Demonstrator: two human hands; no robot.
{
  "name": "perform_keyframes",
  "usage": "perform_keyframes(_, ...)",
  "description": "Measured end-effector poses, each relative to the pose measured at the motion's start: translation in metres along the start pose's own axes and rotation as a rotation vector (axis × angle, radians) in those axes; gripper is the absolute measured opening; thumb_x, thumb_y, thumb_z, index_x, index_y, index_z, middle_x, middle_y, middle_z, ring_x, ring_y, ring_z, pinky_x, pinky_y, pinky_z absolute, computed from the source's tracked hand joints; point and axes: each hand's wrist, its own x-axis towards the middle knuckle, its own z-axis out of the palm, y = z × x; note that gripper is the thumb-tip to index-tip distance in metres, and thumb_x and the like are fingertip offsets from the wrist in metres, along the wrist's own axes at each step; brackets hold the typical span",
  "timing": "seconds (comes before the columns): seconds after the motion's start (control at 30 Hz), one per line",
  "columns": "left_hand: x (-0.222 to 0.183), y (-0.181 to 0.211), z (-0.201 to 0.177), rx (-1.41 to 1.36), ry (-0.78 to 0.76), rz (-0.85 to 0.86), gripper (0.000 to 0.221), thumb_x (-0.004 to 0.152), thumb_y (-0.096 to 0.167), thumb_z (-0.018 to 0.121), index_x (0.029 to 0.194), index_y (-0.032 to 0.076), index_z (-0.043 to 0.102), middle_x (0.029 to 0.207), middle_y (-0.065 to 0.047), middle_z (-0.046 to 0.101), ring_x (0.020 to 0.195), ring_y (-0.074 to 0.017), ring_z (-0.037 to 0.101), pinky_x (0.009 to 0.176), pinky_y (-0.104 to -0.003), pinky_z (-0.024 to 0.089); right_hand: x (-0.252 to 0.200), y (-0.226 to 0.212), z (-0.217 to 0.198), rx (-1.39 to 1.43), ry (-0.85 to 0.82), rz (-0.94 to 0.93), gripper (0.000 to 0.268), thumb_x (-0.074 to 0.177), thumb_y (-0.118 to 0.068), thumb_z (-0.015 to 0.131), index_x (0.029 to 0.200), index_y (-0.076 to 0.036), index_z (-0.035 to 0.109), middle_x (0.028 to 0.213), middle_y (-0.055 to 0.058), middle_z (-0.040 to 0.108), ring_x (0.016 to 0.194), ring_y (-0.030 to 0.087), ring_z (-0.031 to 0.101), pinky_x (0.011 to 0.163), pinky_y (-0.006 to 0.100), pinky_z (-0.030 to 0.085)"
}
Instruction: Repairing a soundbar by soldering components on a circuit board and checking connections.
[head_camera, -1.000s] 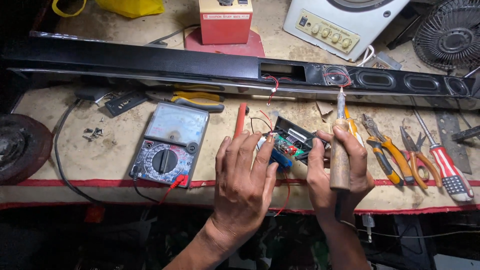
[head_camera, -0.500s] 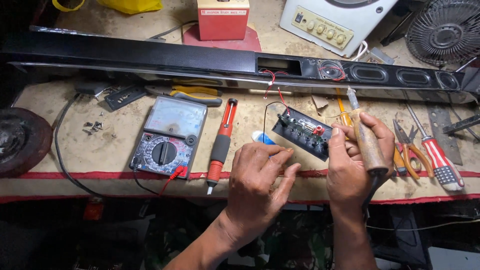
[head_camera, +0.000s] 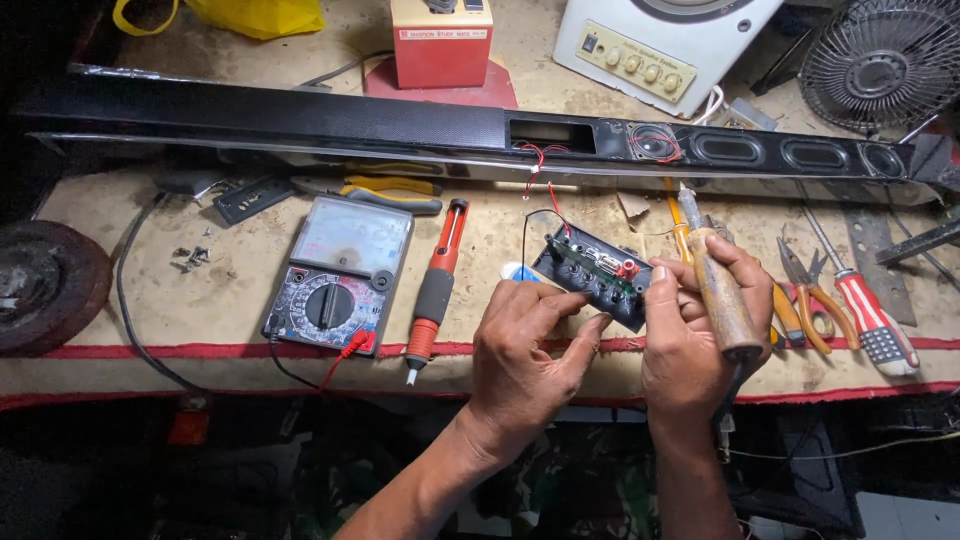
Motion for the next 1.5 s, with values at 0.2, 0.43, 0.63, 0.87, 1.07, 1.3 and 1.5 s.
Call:
perform_keyframes(0.2,0.001,0.003,0.005,0.023,-0.003,-0.085,0.012,0.083,0.020,0.083,0.088,0.013,0.073,0.076,0.001,0.060,0.074,-0.0192,0.054,0.068,-0.033,0.046,-0.006,-0.008,0.001,-0.048,-0.001,-0.023,0.040,0.097,0.010,0.065,0.133,0.004,0.051,0.102,0.021,0.071,0.088,0.019,0.071,0.078,0.025,0.056)
perform_keyframes(0.43,-0.001,0.007,0.008,0.068,-0.031,-0.173,0.014,0.081,0.024,0.082,0.076,0.017,0.072,0.070,0.003,0.058,0.069,-0.0200,0.055,0.066,-0.035,0.043,-0.010,-0.001,0.002,-0.010,0.004,-0.041,0.040,0.095,0.010,0.063,0.132,0.003,0.050,0.104,0.022,0.071,0.090,0.020,0.072,0.077,0.025,0.055)
perform_keyframes(0.63,-0.001,0.003,0.018,0.103,-0.048,-0.221,0.034,0.078,0.026,0.082,0.060,0.015,0.055,0.064,0.001,0.053,0.064,-0.0221,0.053,0.063,-0.037,0.042,-0.011,-0.003,-0.001,-0.028,0.020,-0.048,0.039,0.095,0.010,0.063,0.131,0.003,0.051,0.104,0.022,0.073,0.086,0.019,0.072,0.074,0.024,0.053)
perform_keyframes(0.87,0.002,0.008,0.020,0.068,-0.026,-0.212,0.029,0.078,0.022,0.081,0.063,0.015,0.057,0.065,0.001,0.052,0.063,-0.0204,0.052,0.061,-0.036,0.041,-0.008,0.001,-0.004,-0.008,0.013,-0.008,0.040,0.097,0.006,0.065,0.133,0.001,0.049,0.103,0.020,0.069,0.088,0.018,0.071,0.076,0.024,0.055)
perform_keyframes(1.07,0.005,0.014,0.019,0.047,-0.027,-0.214,0.018,0.075,0.018,0.077,0.067,0.016,0.061,0.067,0.002,0.053,0.065,-0.0185,0.053,0.062,-0.034,0.043,-0.007,0.001,-0.004,0.003,0.025,0.014,0.040,0.096,0.005,0.065,0.133,0.001,0.049,0.101,0.018,0.069,0.085,0.017,0.069,0.075,0.024,0.055)
perform_keyframes(1.3,0.006,0.014,0.021,0.011,-0.031,-0.192,0.015,0.073,0.016,0.075,0.071,0.016,0.060,0.068,0.003,0.050,0.065,-0.0178,0.051,0.061,-0.034,0.043,-0.006,0.003,-0.006,0.017,0.039,0.008,0.039,0.097,0.006,0.065,0.132,0.001,0.049,0.103,0.019,0.069,0.083,0.018,0.069,0.074,0.024,0.055)
perform_keyframes(1.5,0.008,0.011,0.017,-0.037,-0.087,-0.225,0.017,0.072,0.015,0.073,0.069,0.014,0.057,0.068,0.003,0.053,0.062,-0.0149,0.049,0.056,-0.032,0.041,-0.010,0.002,-0.005,0.041,0.050,-0.006,0.040,0.097,0.007,0.065,0.133,0.001,0.048,0.102,0.021,0.070,0.076,0.017,0.066,0.064,0.023,0.053)
